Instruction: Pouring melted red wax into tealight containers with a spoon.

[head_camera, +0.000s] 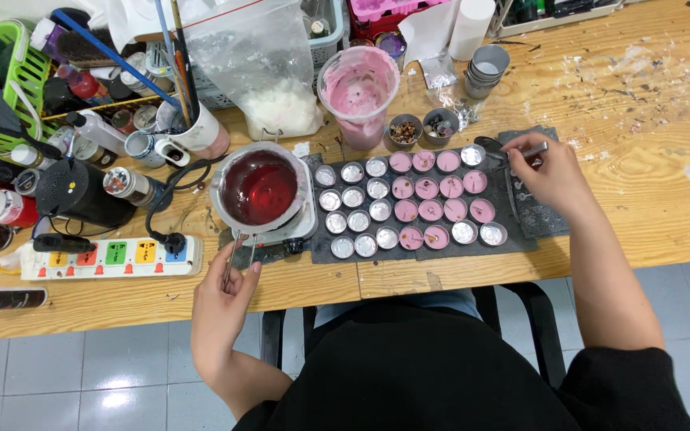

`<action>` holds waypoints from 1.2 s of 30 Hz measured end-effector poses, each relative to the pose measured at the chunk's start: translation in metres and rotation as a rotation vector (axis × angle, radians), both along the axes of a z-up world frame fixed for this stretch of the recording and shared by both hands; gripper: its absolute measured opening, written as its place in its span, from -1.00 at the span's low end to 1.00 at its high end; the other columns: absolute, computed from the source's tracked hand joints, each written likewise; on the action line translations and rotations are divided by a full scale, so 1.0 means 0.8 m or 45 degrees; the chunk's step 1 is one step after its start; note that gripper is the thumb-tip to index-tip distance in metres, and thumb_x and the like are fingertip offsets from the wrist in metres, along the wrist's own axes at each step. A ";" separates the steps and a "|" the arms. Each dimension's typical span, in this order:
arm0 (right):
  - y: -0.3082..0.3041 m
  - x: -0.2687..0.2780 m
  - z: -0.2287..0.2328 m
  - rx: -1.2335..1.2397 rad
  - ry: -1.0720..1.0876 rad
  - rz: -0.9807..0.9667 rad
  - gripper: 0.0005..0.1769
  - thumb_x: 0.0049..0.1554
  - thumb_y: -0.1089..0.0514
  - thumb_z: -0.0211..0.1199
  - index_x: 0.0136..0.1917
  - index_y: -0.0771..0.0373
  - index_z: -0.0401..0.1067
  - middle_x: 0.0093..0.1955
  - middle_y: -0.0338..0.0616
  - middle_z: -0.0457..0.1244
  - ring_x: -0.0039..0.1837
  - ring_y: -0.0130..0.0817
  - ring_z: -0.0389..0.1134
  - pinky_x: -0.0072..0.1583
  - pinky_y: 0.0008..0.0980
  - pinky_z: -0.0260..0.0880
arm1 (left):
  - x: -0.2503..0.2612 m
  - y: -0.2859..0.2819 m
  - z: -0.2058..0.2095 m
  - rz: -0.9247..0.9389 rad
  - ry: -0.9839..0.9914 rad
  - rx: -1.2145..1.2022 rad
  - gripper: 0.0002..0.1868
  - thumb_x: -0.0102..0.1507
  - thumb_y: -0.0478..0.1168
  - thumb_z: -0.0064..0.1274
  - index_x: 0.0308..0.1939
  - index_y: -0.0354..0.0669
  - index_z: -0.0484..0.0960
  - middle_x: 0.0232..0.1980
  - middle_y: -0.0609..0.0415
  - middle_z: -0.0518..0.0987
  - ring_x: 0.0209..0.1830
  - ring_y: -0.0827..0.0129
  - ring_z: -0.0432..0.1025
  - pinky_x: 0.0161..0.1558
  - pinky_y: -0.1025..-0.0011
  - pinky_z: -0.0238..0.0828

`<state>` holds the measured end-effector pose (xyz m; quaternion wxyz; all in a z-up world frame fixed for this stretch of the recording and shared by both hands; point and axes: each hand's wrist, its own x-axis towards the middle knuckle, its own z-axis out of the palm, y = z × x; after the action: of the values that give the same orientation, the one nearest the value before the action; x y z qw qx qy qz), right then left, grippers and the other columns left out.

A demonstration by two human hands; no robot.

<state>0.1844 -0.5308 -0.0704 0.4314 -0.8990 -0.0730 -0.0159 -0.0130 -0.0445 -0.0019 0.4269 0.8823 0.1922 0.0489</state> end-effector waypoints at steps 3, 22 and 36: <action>-0.001 -0.010 -0.004 0.093 -0.016 -0.038 -0.85 0.29 0.23 0.21 0.11 0.27 0.53 -0.21 -0.21 0.34 -0.22 -0.57 0.28 -0.19 -0.49 0.27 | -0.004 0.002 -0.010 -0.051 -0.014 -0.126 -0.45 0.24 -0.19 0.21 0.32 -0.21 0.51 -0.53 0.26 0.25 -0.55 0.61 0.11 -0.51 0.58 0.04; 0.022 -0.034 0.043 0.555 -0.116 -0.120 -0.88 0.40 0.31 0.12 0.14 0.38 0.44 -0.24 -0.31 0.22 -0.29 -0.61 0.20 -0.25 -0.55 0.17 | 0.005 -0.003 -0.101 -0.512 -0.088 -1.098 -0.56 0.43 -0.24 -0.06 0.38 -0.23 0.30 -0.30 0.11 0.47 -0.44 0.54 0.38 -0.41 0.58 0.29; 0.280 -0.015 0.134 0.627 -0.212 0.420 -0.89 0.35 0.33 0.15 0.10 0.33 0.48 -0.26 -0.31 0.23 -0.27 -0.69 0.18 -0.26 -0.60 0.12 | 0.036 -0.055 -0.093 -0.646 -0.070 -1.467 -0.74 0.52 -0.15 -0.28 0.15 -0.23 0.39 -0.32 0.08 0.56 -0.46 0.45 0.48 -0.37 0.52 0.43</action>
<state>0.1723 -0.3072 0.0369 0.6255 -0.7392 -0.2471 -0.0366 0.0157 -0.0888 -0.0762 0.8368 0.5271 -0.0386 -0.1426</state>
